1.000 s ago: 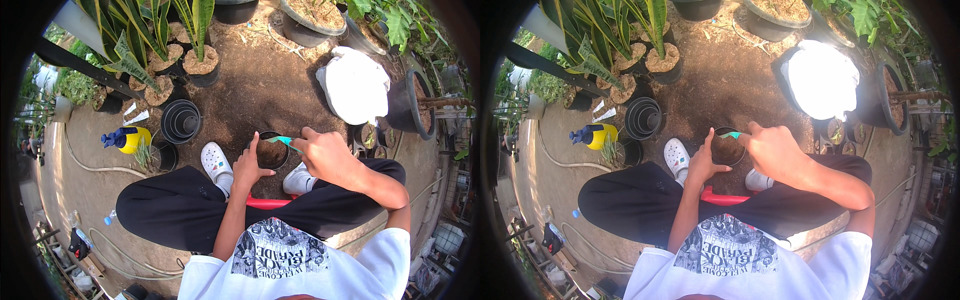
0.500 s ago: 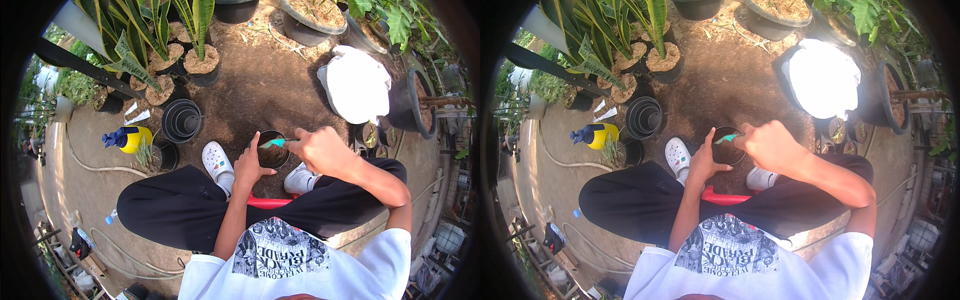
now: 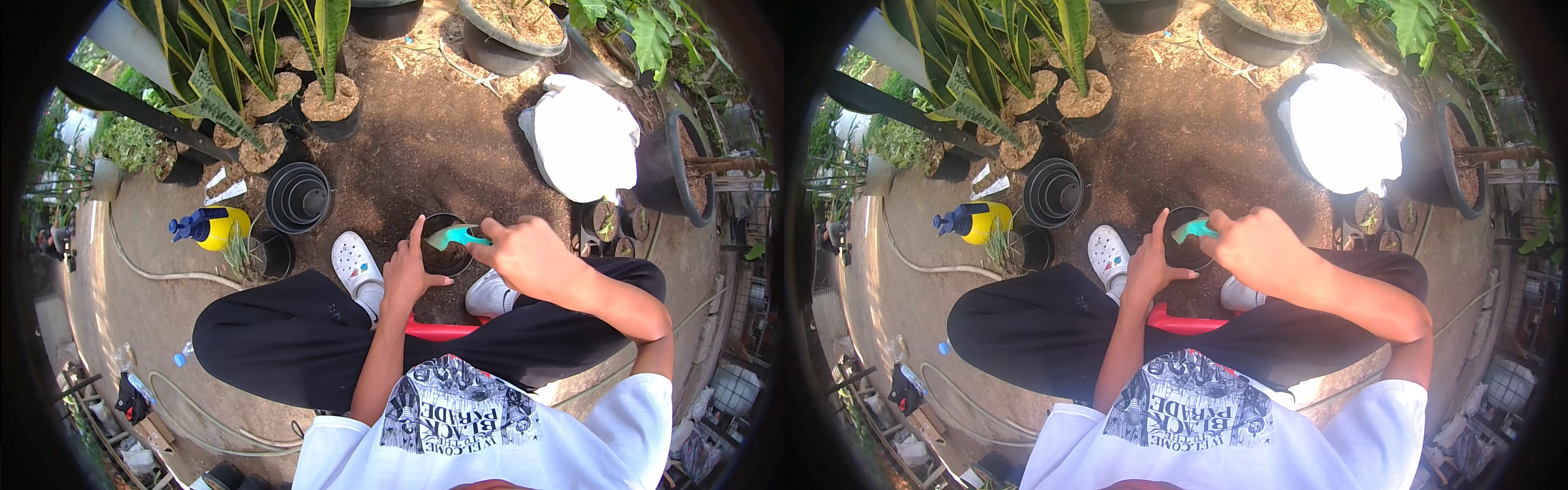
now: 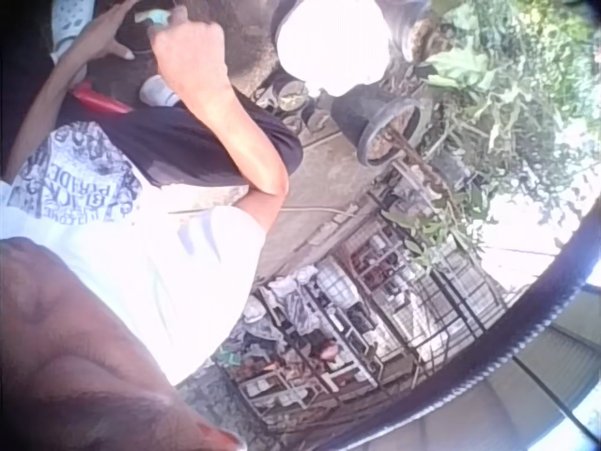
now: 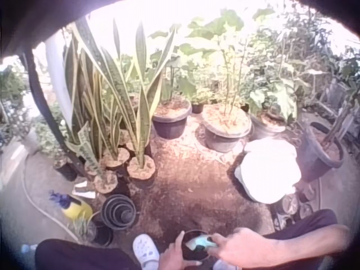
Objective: The person sits on a small stool and uses a green trowel to scoop soil into a black pot. They then place a small plant into the pot and continue adding soil around it, patting it down with the trowel.
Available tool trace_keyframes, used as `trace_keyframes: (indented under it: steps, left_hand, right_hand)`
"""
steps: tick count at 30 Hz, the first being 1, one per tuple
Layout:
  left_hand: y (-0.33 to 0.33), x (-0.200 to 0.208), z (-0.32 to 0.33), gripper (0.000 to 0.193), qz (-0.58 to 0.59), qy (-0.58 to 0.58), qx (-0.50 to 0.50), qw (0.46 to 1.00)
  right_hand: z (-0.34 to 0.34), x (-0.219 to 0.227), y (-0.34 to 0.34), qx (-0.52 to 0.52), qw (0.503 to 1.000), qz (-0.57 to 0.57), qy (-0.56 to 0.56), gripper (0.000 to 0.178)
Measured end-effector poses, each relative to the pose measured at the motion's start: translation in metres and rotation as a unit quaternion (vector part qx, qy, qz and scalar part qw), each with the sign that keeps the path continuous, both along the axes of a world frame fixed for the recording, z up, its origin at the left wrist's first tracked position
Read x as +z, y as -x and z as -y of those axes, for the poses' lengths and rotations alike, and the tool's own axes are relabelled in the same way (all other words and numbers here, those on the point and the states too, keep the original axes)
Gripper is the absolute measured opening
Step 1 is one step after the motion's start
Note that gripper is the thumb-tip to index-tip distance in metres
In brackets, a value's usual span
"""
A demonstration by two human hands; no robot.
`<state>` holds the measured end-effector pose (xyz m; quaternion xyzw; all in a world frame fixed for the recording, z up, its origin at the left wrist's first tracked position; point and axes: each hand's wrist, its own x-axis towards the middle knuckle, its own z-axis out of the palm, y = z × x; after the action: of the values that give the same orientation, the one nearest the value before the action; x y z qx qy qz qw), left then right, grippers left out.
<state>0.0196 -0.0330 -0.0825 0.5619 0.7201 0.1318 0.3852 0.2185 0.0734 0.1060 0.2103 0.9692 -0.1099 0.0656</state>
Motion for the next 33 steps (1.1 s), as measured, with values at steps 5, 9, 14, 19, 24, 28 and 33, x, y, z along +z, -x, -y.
trace_keyframes:
  steps: [5,9,14,19,24,28,33]
  left_hand:
    - [0.000,0.001,0.002,0.153,-0.008,0.008,0.021,1.000]
    - [0.000,0.001,0.001,0.151,-0.015,0.041,0.031,0.999]
    - [0.002,0.001,0.002,0.142,-0.013,0.065,0.034,0.997]
    - [0.002,0.001,0.001,0.140,-0.008,0.066,0.036,0.997]
    - [0.002,0.001,0.000,0.139,0.004,0.068,0.033,0.997]
    - [0.003,0.001,0.002,0.139,-0.006,0.068,0.033,0.997]
    - [0.002,-0.003,0.002,0.141,-0.010,0.063,0.028,0.998]
  right_hand:
    - [0.010,-0.017,-0.005,0.029,0.993,0.026,0.114,0.036]
    - [0.010,0.001,-0.004,0.029,0.991,0.024,0.131,0.041]
    - [-0.001,0.017,-0.007,0.021,0.994,0.043,0.098,0.045]
    - [0.002,-0.006,-0.010,-0.015,0.992,0.052,0.110,0.043]
    - [0.007,-0.009,-0.006,-0.074,0.973,0.030,0.216,0.043]
    - [-0.004,0.010,-0.001,-0.122,0.964,0.042,0.232,0.045]
    - [0.002,-0.001,0.001,-0.153,0.960,0.062,0.228,0.041]
